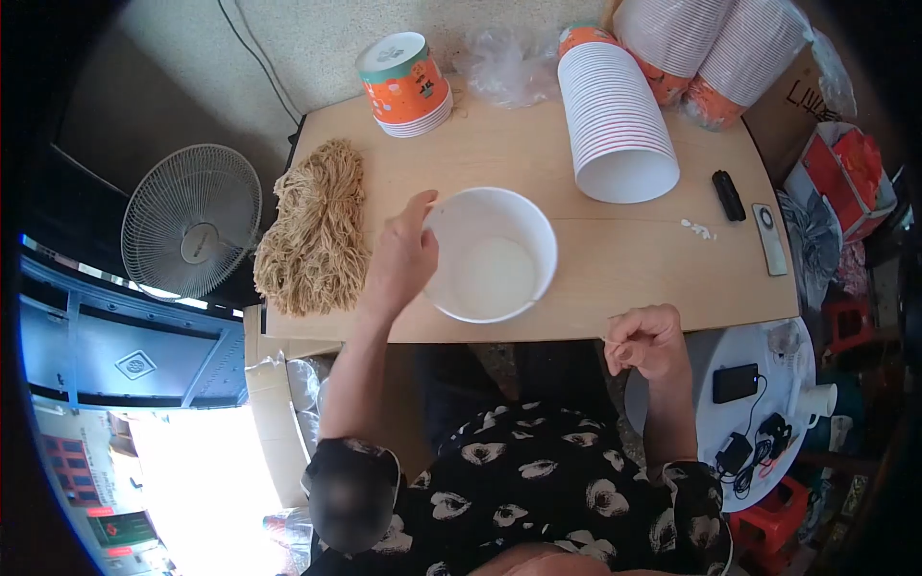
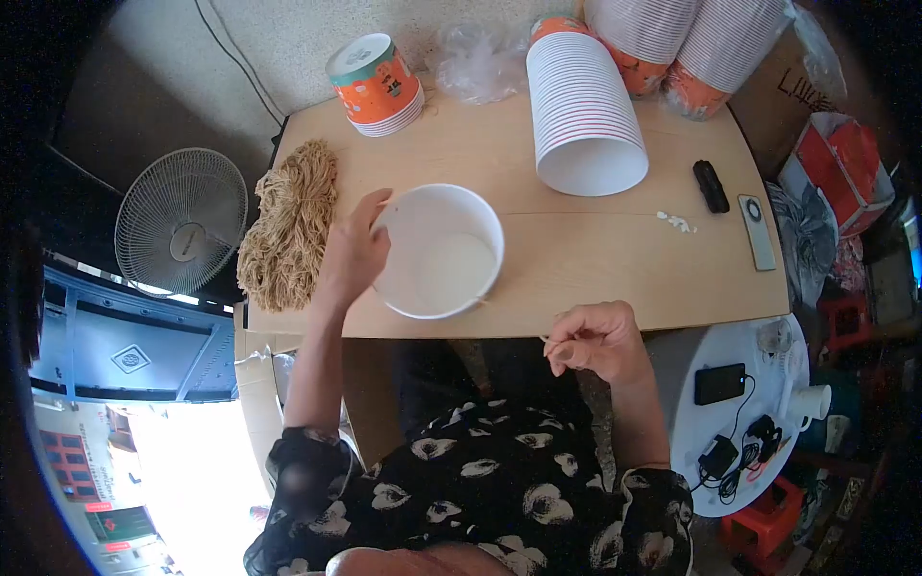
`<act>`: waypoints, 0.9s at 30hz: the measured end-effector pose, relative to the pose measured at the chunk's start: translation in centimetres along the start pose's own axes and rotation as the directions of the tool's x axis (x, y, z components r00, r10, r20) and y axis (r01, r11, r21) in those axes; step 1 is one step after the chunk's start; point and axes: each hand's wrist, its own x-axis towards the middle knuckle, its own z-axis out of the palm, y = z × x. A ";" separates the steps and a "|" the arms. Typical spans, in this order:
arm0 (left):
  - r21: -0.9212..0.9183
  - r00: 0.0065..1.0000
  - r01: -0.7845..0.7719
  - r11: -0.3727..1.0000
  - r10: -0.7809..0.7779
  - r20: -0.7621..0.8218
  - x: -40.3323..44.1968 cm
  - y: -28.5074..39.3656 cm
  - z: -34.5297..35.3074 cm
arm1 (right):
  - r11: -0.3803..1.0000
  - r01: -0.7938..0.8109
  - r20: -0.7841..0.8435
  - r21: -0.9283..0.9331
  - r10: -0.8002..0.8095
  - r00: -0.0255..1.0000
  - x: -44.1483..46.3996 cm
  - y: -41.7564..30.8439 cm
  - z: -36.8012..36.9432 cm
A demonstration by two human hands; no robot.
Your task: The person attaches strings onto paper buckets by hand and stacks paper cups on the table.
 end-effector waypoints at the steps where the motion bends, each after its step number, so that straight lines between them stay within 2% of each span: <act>1: 0.030 0.995 -0.102 0.994 0.102 -0.005 1.4 -0.1 0.0 | 0.997 -0.005 0.022 -0.077 0.007 1.000 -0.2 -0.7 0.3; 2: 0.027 0.994 -0.105 0.994 0.105 -0.003 2.8 -0.3 0.1 | 0.997 -0.004 0.018 -0.080 0.005 1.000 -0.4 -1.4 0.5; 4: 0.016 0.972 -0.175 0.984 0.170 0.161 5.5 -0.6 0.0 | 0.947 -0.012 0.126 -0.321 0.055 0.991 -0.8 -2.7 0.9; 6: 0.042 0.969 -0.167 0.985 0.156 0.190 7.8 -0.3 0.4 | 0.920 -0.015 0.120 -0.391 0.067 0.991 -1.4 -3.4 1.9; 8: -0.047 0.868 -0.377 0.925 0.371 0.331 9.8 0.1 1.1 | 0.840 -0.060 0.154 -0.539 0.169 0.973 -1.7 -3.7 2.2; 9: -0.049 0.868 -0.377 0.925 0.371 0.329 10.2 0.4 1.7 | 0.846 -0.102 0.141 -0.523 0.205 0.969 -1.7 -3.4 2.7; 11: -0.102 0.727 -0.611 0.785 0.607 0.321 10.7 1.1 3.0 | 0.835 -0.113 0.149 -0.539 0.227 0.962 -1.4 -2.0 3.0; 12: -0.153 0.711 -0.580 0.800 0.588 0.385 10.2 2.1 2.9 | 0.824 -0.121 0.160 -0.554 0.248 0.955 -1.1 -1.2 3.2; 14: -0.262 0.734 -0.468 0.844 0.536 0.417 8.0 3.3 2.9 | 0.818 -0.156 0.136 -0.554 0.274 0.952 -0.5 -0.4 3.8; 15: -0.228 0.687 -0.537 0.812 0.578 0.439 7.7 2.8 3.1 | 0.787 -0.250 0.105 -0.563 0.369 0.924 -0.1 0.0 4.1; 16: -0.224 0.688 -0.539 0.812 0.577 0.439 6.8 3.2 2.9 | 0.748 -0.341 0.074 -0.569 0.459 0.885 0.2 0.3 4.3; 18: -0.232 0.814 -0.504 0.832 0.547 0.196 3.9 4.6 2.3 | 0.742 -0.335 0.087 -0.581 0.466 0.881 0.6 1.1 4.3; 20: -0.323 0.825 -0.468 0.822 0.538 0.174 0.4 6.3 1.2 | 0.817 -0.359 0.143 -0.452 0.463 0.875 0.9 1.7 4.2; 22: -0.448 0.826 -0.126 0.885 0.343 0.447 -3.2 9.5 -1.1 | 0.854 -0.335 0.170 -0.398 0.427 0.888 1.2 2.1 4.0; 23: -0.499 0.828 -0.102 0.860 0.352 0.437 -4.6 9.7 -0.9 | 0.888 -0.308 0.192 -0.342 0.387 0.902 1.4 2.2 4.0; 24: -0.549 0.830 -0.079 0.832 0.360 0.426 -5.5 10.0 -0.7 | 0.891 -0.247 0.187 -0.382 0.337 0.923 1.8 1.8 4.1; 25: -0.545 0.816 0.040 0.838 0.287 0.502 -6.1 10.5 -1.1 | 0.887 -0.187 0.185 -0.421 0.286 0.940 2.2 1.0 4.3; 26: -0.545 0.816 0.045 0.837 0.284 0.503 -6.7 10.2 -0.8 | 0.876 -0.290 0.124 -0.386 0.361 0.924 2.4 0.5 4.7; 27: -0.569 0.843 0.045 0.821 0.274 0.463 -7.2 9.7 -0.3 | 0.876 -0.293 0.124 -0.385 0.363 0.924 2.5 0.6 4.6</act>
